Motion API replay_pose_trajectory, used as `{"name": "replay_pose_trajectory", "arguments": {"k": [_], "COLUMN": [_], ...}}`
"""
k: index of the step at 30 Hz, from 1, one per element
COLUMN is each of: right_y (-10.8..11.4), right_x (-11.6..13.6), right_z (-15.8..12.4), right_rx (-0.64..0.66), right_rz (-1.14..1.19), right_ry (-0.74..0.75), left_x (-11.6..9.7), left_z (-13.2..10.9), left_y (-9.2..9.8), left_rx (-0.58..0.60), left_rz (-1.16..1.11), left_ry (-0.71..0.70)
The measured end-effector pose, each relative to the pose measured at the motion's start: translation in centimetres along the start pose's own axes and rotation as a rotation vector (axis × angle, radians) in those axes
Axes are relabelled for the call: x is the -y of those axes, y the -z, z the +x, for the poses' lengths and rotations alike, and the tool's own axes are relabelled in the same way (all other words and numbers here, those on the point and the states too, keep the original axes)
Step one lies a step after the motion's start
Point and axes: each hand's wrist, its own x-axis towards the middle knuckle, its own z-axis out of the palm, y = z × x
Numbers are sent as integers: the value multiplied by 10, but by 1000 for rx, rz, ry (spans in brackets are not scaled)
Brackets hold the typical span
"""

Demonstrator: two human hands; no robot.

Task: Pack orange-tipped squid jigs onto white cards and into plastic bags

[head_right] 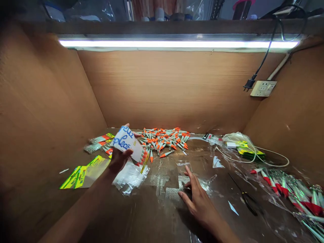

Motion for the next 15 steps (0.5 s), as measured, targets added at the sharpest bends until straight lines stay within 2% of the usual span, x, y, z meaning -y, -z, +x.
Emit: {"name": "replay_pose_trajectory", "arguments": {"k": [3,7,11,13,15], "right_y": [1,7,11,7,-2], "right_x": [-2,17,63,84,96], "right_z": [3,20,63,92,122], "right_rx": [-6,24,54,73,153], "right_rz": [49,128,149,192,296], "right_ry": [-6,65,227,295,324], "left_x": [8,24,46,57,67], "left_z": [-8,-33,-54,-59,-62], "left_y": [2,-9,-19,-18,-15], "left_rx": [67,306,457,503,529], "left_rz": [-297,-518,-645,-674,-720], "left_ry": [107,319,436,497,540]}}
